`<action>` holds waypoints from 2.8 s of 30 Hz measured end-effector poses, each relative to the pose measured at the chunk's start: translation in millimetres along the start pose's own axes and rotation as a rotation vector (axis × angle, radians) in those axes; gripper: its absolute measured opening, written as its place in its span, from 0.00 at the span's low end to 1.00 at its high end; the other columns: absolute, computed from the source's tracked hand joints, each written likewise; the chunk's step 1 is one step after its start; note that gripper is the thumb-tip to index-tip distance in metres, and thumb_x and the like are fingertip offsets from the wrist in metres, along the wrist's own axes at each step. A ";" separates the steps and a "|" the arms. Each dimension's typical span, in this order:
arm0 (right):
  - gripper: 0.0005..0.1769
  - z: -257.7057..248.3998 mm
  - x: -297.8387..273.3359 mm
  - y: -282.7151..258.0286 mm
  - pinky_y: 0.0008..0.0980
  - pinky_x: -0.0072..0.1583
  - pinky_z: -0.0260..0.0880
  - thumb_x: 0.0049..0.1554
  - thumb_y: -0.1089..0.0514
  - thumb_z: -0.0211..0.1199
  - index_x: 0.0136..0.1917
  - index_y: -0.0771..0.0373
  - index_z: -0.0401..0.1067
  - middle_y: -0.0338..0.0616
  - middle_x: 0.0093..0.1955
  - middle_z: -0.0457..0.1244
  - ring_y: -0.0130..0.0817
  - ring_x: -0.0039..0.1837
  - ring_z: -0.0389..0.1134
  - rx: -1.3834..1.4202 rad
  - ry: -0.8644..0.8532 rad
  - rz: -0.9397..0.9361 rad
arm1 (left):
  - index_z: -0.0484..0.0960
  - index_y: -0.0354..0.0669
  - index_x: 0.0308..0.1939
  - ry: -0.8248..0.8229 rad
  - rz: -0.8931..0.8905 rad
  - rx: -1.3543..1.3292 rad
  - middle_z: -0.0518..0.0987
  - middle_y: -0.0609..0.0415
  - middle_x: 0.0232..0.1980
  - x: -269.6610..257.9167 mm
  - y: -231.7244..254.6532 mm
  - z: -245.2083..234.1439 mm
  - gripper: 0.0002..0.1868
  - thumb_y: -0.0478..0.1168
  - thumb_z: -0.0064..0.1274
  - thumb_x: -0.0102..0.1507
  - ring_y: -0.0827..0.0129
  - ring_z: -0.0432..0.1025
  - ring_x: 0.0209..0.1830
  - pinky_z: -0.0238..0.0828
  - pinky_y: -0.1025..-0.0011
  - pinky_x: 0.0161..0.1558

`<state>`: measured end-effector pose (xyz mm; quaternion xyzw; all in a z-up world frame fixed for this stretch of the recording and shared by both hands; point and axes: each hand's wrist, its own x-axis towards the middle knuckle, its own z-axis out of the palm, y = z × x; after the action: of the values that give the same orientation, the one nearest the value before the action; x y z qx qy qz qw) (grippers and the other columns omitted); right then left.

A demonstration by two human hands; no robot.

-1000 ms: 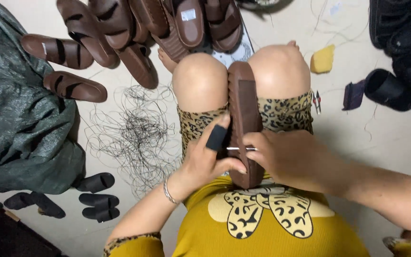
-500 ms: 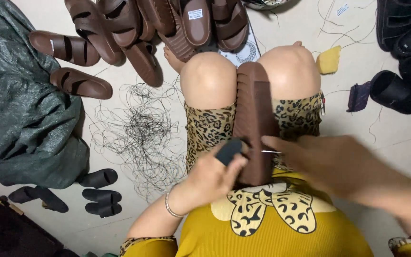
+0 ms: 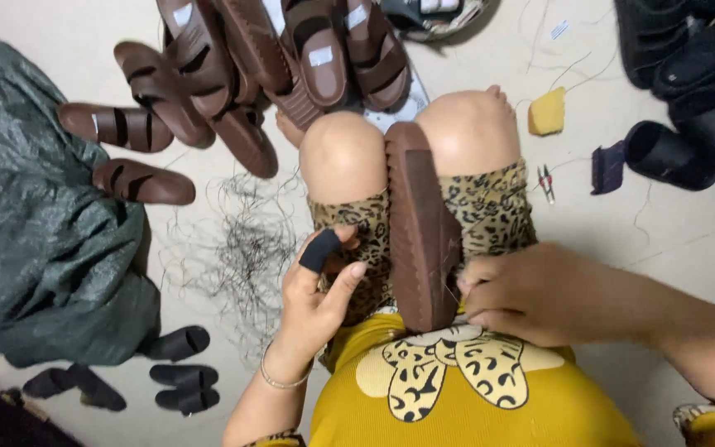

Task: Hand-sewing the upper strap of a brown sandal to the sole using a needle and thread.

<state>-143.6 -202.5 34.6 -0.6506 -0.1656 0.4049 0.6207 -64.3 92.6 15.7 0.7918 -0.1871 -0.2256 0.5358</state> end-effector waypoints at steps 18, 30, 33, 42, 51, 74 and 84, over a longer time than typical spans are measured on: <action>0.15 -59.5 -118.7 98.2 0.33 0.56 0.55 0.86 0.66 0.73 0.57 0.69 0.71 0.45 0.48 0.58 0.33 0.51 0.57 -0.595 1.303 0.403 | 0.52 0.48 0.17 -0.623 -0.220 0.225 0.49 0.65 0.18 -25.5 -50.7 -10.4 0.36 0.59 0.55 0.68 0.77 0.46 0.18 0.42 0.69 0.22; 0.01 -5.2 11.0 14.1 0.26 0.38 0.74 0.57 0.60 0.66 0.42 0.56 0.77 0.41 0.38 0.65 0.31 0.33 0.70 -0.364 0.679 -0.193 | 0.86 0.32 0.50 -0.233 -0.202 0.139 0.84 0.40 0.32 -23.4 -48.2 -12.3 0.16 0.40 0.60 0.63 0.47 0.80 0.31 0.78 0.61 0.33; 0.07 -5.2 -3.2 -18.8 0.27 0.32 0.75 0.58 0.56 0.60 0.41 0.53 0.79 0.35 0.28 0.68 0.26 0.28 0.73 -0.097 0.146 0.180 | 0.86 0.33 0.51 -0.225 -0.187 0.112 0.86 0.42 0.37 -32.8 -63.8 -8.7 0.17 0.42 0.61 0.63 0.49 0.81 0.35 0.80 0.61 0.37; 0.11 28.8 7.5 35.3 0.21 0.27 0.59 0.62 0.61 0.53 0.56 0.56 0.73 0.27 0.18 0.56 0.23 0.20 0.57 -1.144 0.577 0.224 | 0.86 0.38 0.53 -0.050 -0.103 -0.143 0.75 0.56 0.18 -16.1 -42.7 -12.3 0.18 0.33 0.66 0.58 0.74 0.65 0.19 0.68 0.75 0.26; 0.09 10.7 7.0 64.9 0.25 0.42 0.56 0.59 0.63 0.57 0.37 0.58 0.72 0.36 0.34 0.54 0.30 0.37 0.56 -0.616 0.883 -0.142 | 0.85 0.39 0.56 0.659 -0.112 0.747 0.77 0.49 0.34 -30.6 -129.2 -119.9 0.15 0.27 0.64 0.65 0.57 0.75 0.32 0.74 0.67 0.34; 0.34 10.2 38.0 -3.6 0.51 0.64 0.80 0.70 0.40 0.40 0.35 0.65 0.71 0.60 0.52 0.71 0.56 0.64 0.74 0.278 0.605 -0.385 | 0.64 0.41 0.15 -0.366 0.138 0.084 0.68 0.55 0.27 -20.5 -27.8 29.4 0.32 0.55 0.42 0.71 0.73 0.58 0.15 0.53 0.72 0.16; 0.15 -30.1 -14.1 51.0 0.21 0.26 0.57 0.69 0.57 0.57 0.46 0.68 0.76 0.48 0.40 0.71 0.27 0.24 0.61 0.332 1.061 0.329 | 0.77 0.33 0.54 -0.742 -0.089 -0.812 0.69 0.60 0.34 -22.5 -44.5 -15.0 0.17 0.45 0.40 0.76 0.79 0.65 0.26 0.66 0.79 0.33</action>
<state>-144.9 -241.9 -11.9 -0.6756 0.3374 0.1352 0.6415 -72.1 132.0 -17.4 0.3959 -0.2277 -0.5661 0.6863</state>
